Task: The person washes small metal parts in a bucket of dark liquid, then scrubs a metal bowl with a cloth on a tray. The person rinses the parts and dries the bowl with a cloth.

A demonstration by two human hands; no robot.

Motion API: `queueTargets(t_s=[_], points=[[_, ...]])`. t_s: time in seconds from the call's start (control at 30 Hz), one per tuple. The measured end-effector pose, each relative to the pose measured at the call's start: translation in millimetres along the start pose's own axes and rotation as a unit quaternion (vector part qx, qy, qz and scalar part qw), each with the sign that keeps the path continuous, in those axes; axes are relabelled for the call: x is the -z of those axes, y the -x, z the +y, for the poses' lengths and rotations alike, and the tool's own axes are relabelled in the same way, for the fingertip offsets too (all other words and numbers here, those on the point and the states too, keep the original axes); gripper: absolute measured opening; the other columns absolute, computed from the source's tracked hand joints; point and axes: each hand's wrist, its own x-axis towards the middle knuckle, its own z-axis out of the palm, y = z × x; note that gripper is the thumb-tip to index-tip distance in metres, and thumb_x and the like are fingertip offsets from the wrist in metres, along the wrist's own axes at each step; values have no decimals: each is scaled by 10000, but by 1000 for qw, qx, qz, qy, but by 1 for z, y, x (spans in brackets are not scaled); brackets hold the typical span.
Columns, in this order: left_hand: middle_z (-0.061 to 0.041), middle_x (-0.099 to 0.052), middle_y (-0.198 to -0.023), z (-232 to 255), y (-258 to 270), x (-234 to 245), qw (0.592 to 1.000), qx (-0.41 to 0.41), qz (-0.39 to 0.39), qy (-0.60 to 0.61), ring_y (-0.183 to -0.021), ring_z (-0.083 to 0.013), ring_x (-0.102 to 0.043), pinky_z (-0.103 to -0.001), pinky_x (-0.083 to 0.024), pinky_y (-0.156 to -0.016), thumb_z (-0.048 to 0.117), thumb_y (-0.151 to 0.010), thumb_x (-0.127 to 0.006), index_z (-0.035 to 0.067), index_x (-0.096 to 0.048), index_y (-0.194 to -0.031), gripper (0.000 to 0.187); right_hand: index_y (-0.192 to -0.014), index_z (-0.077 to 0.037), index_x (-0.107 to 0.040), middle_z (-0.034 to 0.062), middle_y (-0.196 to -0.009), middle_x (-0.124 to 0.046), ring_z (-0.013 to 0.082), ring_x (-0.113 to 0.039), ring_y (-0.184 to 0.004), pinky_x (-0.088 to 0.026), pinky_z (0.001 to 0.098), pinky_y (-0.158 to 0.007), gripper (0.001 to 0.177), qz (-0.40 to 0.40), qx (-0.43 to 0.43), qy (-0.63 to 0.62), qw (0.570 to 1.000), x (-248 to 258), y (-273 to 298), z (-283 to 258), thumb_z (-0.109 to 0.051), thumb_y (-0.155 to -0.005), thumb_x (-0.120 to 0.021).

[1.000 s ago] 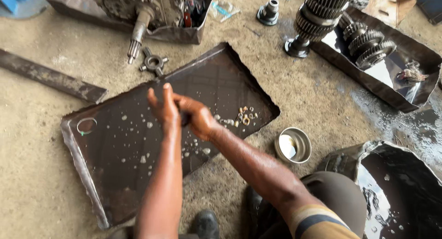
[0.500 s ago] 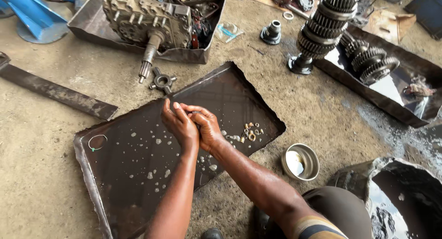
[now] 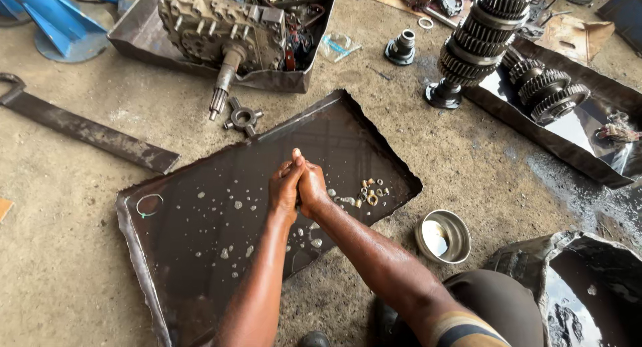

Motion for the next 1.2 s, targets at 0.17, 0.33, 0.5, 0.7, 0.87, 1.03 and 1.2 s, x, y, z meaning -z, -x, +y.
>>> queueTargets(t_s=[0.17,0.33,0.5,0.7,0.87,1.03,1.2], points=[[-24,-667,-821,9,5,-7,993,-86,62,-53,-793,-107,-588,-315,-494,-684,463,-997,-759,26,-687,-792,488,-944,-48,-673,42,-891,-666,160,-592,-814,-526,365,-723,392,-33,73,16,997,-3,-2,-1,-409,-1036,-553],[-47,-637,-758,25,6,0,957,-163,111,-211,-763,-82,-560,-320,-486,-661,485,-990,-704,8,-679,-821,507,-982,-44,-694,61,-906,-699,172,-636,-808,-552,366,-703,447,-56,60,31,996,-9,-6,-3,-464,-1013,-544],[-67,-612,-686,46,13,-10,928,-243,131,-251,-697,-73,-540,-330,-473,-609,445,-1006,-666,-8,-647,-836,484,-997,-16,-667,66,-892,-667,169,-635,-787,-567,371,-667,385,-118,80,-27,989,-20,4,-24,-386,-1026,-565],[-58,-655,-681,34,16,5,908,-319,114,-246,-667,-90,-591,-340,-498,-625,358,-1029,-629,-36,-616,-884,420,-984,-14,-659,78,-876,-674,168,-651,-767,-575,360,-640,353,-117,68,-19,991,-22,8,-19,-354,-1018,-569],[-92,-564,-605,22,5,19,904,-298,146,-271,-596,-126,-516,-375,-435,-588,299,-1002,-657,-54,-546,-805,420,-992,-13,-664,75,-873,-667,170,-644,-759,-563,357,-619,380,-91,49,18,995,-23,4,-7,-382,-1023,-577],[-108,-556,-654,12,13,28,906,-308,140,-253,-603,-143,-502,-385,-433,-591,374,-1034,-625,-37,-569,-854,452,-999,-13,-669,72,-870,-661,172,-638,-750,-550,354,-598,408,-64,36,22,997,-12,-5,16,-411,-1028,-585],[-68,-685,-660,58,12,4,919,-168,101,-343,-637,-141,-664,-345,-521,-611,569,-989,-591,32,-694,-813,574,-1006,-12,-673,69,-867,-655,174,-632,-742,-538,351,-577,435,-69,39,7,997,-35,6,-23,-439,-1033,-594]])
